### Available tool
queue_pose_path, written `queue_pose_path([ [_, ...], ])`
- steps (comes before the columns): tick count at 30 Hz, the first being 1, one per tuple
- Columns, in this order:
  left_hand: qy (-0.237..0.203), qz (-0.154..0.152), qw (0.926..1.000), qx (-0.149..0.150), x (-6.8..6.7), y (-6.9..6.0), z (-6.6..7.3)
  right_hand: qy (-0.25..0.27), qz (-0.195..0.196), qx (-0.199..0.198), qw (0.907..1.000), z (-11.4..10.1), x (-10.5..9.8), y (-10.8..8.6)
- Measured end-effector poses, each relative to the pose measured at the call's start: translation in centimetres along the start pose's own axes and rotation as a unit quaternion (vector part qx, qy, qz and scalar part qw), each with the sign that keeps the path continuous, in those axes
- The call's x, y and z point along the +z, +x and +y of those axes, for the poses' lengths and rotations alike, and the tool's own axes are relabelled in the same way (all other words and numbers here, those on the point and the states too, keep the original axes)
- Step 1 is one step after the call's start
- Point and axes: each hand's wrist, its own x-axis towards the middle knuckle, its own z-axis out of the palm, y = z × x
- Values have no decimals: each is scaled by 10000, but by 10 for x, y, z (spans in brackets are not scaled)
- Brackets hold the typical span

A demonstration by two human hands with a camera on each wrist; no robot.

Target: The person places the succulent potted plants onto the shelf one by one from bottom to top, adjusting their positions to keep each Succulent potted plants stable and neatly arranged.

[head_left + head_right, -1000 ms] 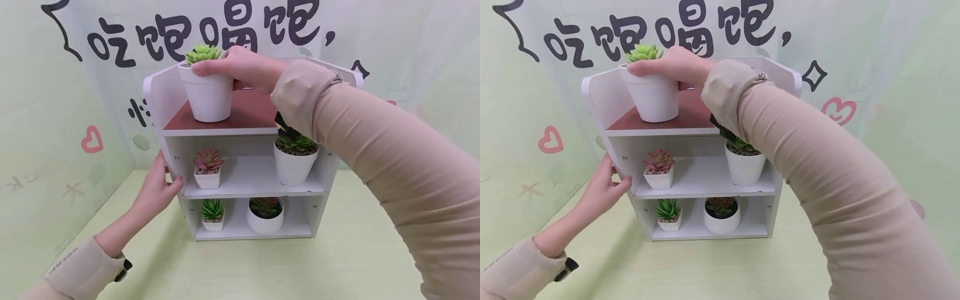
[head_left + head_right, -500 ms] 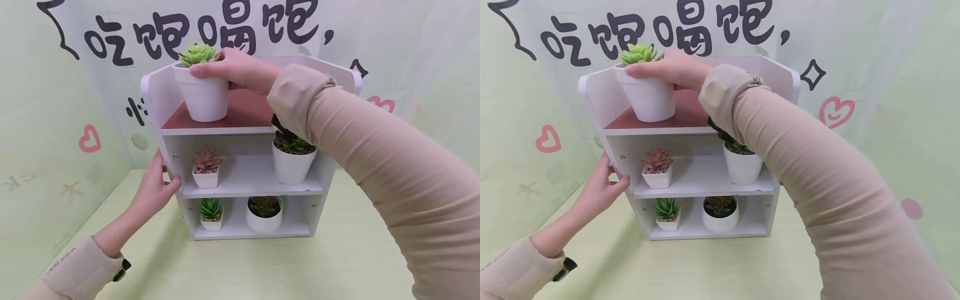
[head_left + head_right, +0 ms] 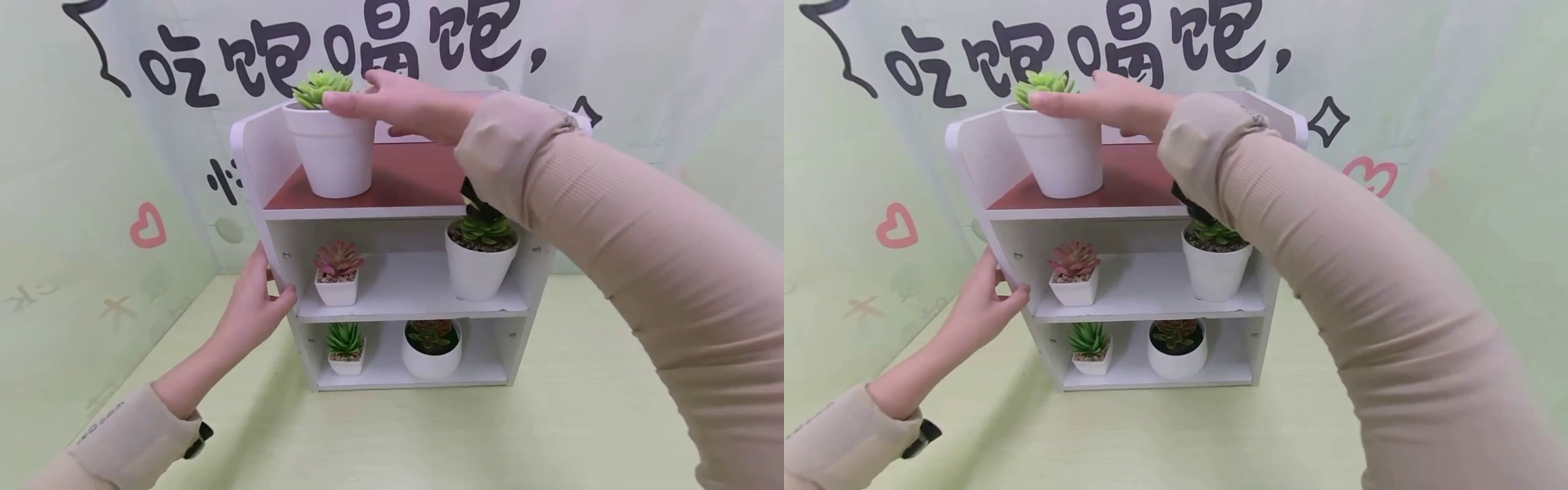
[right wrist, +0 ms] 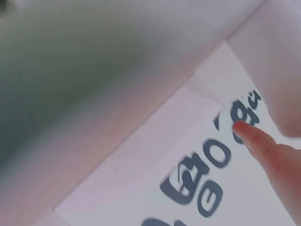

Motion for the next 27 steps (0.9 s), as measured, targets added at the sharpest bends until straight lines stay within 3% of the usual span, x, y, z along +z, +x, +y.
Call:
queue_pose_path([
  [5, 11, 11, 10000, -27, 1, -1, 1, -203, 62, -135, 9997, 11, -25, -25],
  [9, -24, -38, 10000, -85, 1, 0, 0, -806, 186, -7, 9966, 32, -60, -51],
  [13, -50, -196, 9995, -242, -3, 0, -2, -1244, 268, 125, 9918, 68, -98, -74],
  [17, -17, -407, 9988, -280, -10, 3, -3, -1380, 430, 162, 9894, 122, -124, -108],
  [22, 58, -728, 9970, -270, -17, 4, -5, -1589, 562, 416, 9848, 184, -124, -157],
  [27, 557, -879, 9945, -154, -25, -3, -11, -1900, 849, 276, 9777, 217, -95, -186],
])
